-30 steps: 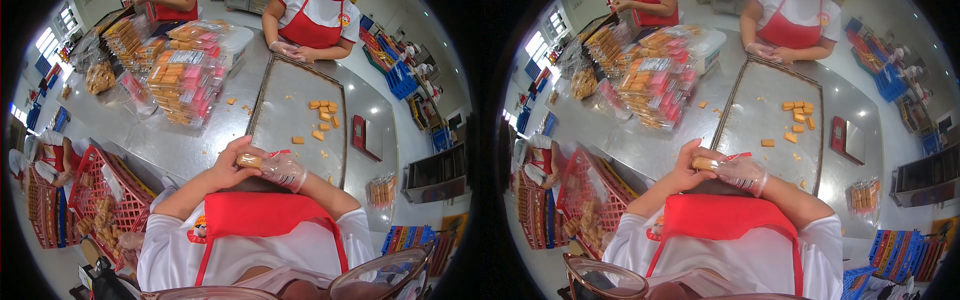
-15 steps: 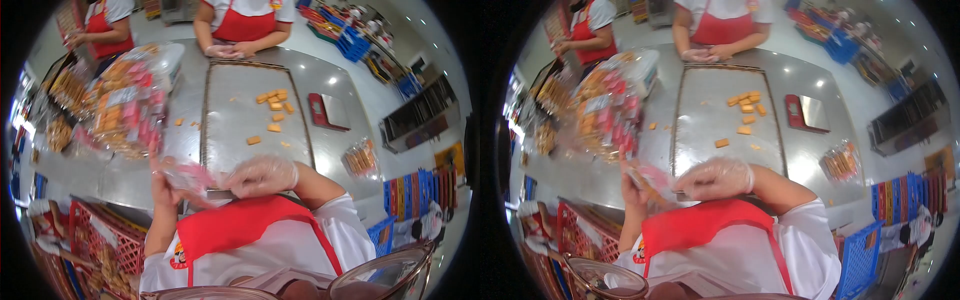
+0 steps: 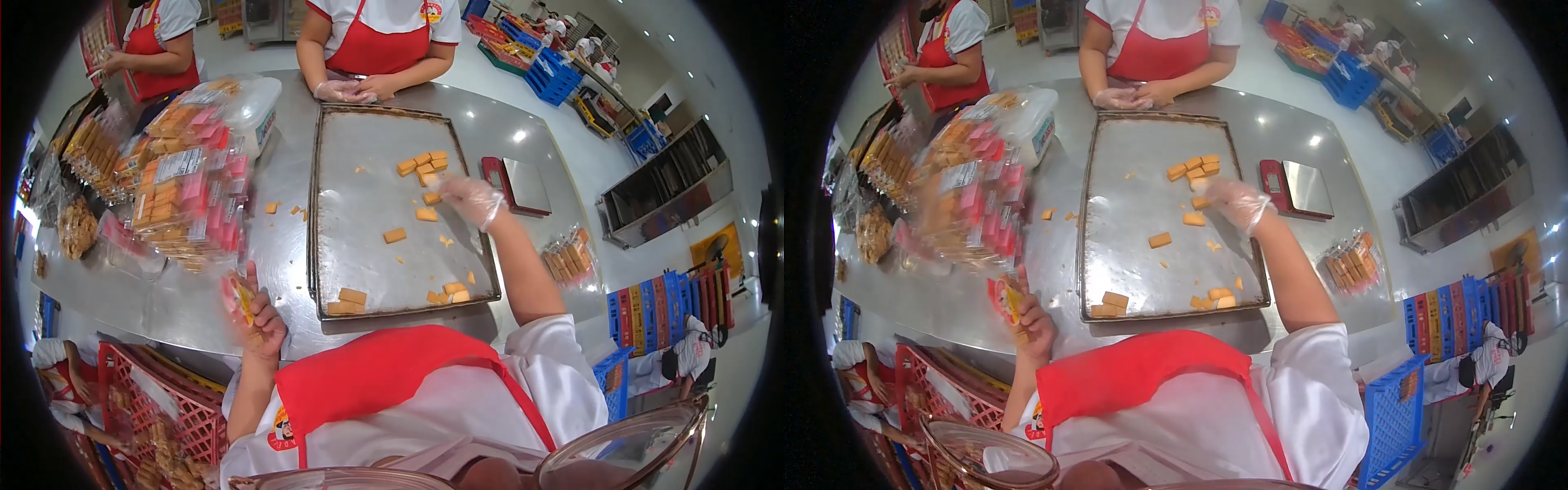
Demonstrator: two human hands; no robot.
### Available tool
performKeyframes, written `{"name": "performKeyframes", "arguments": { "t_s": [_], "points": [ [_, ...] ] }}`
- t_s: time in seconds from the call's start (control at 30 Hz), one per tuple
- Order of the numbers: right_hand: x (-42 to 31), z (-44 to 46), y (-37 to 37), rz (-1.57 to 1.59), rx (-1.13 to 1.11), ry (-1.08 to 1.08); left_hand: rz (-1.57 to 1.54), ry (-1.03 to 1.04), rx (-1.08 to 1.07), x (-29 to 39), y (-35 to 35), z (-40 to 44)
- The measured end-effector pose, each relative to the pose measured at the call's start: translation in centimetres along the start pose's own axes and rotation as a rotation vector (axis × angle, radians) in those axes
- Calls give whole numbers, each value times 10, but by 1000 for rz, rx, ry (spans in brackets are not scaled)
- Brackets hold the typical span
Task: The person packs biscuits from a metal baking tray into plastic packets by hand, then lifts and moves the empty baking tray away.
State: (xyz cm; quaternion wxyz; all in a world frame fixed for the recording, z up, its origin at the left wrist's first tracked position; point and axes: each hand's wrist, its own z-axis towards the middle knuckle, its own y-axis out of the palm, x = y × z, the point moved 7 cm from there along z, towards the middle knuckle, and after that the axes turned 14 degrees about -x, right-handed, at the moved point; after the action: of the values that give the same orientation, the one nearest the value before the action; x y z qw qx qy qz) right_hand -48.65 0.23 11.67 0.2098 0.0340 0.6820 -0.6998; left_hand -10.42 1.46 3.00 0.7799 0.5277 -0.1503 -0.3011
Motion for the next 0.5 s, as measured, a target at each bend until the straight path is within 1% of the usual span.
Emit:
{"name": "performKeyframes", "arguments": {
  "t_s": [0.1,0.2,0.3,0.4,0.5],
  "points": [
    [0,5,30,-9,-91,66,152,-29,71,-4,-1,-1],
    [4,-1,32,49,-235,279,184,-20,35,-3,1,-2],
    [-10,2,22,-34,-209,172,223,-23,27,-3,1,0],
    [-1,15,9,-109,-232,373,232,-29,13,-3,-2,-2],
    [11,34,-6,-148,-130,364,247,-22,55,-3,-5,-5]
  ]
}}
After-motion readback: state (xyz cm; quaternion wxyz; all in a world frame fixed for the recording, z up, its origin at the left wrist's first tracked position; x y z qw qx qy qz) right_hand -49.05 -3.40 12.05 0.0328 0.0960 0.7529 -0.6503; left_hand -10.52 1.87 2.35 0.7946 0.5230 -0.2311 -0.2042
